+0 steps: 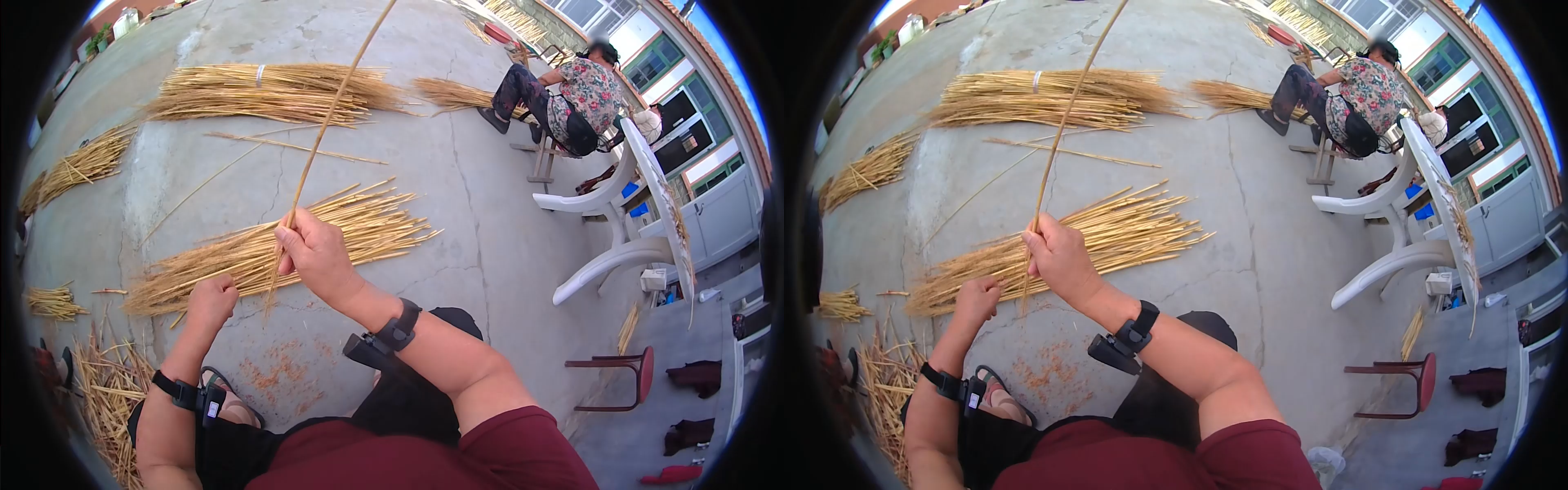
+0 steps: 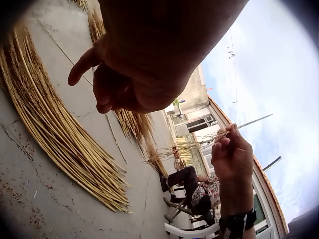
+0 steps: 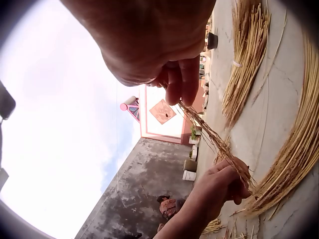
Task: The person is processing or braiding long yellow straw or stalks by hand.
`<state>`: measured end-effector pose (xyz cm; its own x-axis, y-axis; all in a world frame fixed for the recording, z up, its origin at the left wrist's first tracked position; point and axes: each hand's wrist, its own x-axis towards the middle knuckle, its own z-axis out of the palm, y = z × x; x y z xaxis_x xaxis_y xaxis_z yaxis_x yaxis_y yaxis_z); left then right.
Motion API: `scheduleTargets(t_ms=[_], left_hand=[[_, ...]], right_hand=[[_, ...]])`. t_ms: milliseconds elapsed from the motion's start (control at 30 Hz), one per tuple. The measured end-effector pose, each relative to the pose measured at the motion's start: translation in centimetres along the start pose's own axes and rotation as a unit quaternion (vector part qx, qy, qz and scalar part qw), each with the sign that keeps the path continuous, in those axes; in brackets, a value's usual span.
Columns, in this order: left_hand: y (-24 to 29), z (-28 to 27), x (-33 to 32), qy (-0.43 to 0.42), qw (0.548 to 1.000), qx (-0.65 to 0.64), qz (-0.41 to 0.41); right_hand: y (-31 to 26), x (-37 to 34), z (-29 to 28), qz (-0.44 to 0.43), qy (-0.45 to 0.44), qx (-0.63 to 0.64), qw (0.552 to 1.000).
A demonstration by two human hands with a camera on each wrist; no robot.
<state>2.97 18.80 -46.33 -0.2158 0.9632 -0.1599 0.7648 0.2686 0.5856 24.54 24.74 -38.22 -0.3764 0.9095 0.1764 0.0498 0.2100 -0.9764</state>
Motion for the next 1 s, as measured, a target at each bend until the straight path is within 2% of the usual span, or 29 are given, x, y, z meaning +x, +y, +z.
scheduleTargets(t_ms=[33,167,233,300,400,500,633,733,833,1000], left_hand=[[0.0,-0.1,0.1,-0.057,0.995,-0.041,-0.067],[2.2,-0.5,-1.3,-0.171,0.977,-0.124,-0.032],[4.0,-1.4,-2.0,-0.206,0.972,-0.107,-0.032],[3.8,-1.3,-1.7,-0.222,0.961,-0.159,-0.027],[4.0,0.1,-1.6,-0.103,0.930,-0.343,0.079],[5.4,-1.3,-1.9,-0.146,0.894,-0.424,0.002],[6.5,-1.6,-2.3,-0.233,0.849,-0.474,-0.024],[7.3,-1.5,-2.9,-0.220,0.855,-0.470,-0.009],[7.1,-1.3,-2.6,-0.213,0.836,-0.505,-0.012],[7.2,-1.2,-2.3,-0.146,0.856,-0.495,-0.020]], right_hand=[[-0.2,0.5,-0.9,0.015,0.009,0.026,1.000],[0.6,1.9,-3.3,0.089,0.034,0.131,0.987],[0.7,2.3,-3.7,0.114,0.042,0.156,0.980],[1.4,2.5,-4.1,0.123,0.041,0.171,0.977],[2.0,2.4,-4.1,0.129,0.032,0.188,0.973],[1.9,2.4,-3.6,0.145,0.025,0.169,0.975],[2.2,2.4,-2.8,0.148,0.012,0.158,0.976],[2.0,2.5,-2.3,0.148,0.003,0.149,0.978],[2.2,2.5,-1.8,0.153,-0.009,0.149,0.977],[2.4,2.0,-0.9,0.165,-0.039,0.134,0.976]])
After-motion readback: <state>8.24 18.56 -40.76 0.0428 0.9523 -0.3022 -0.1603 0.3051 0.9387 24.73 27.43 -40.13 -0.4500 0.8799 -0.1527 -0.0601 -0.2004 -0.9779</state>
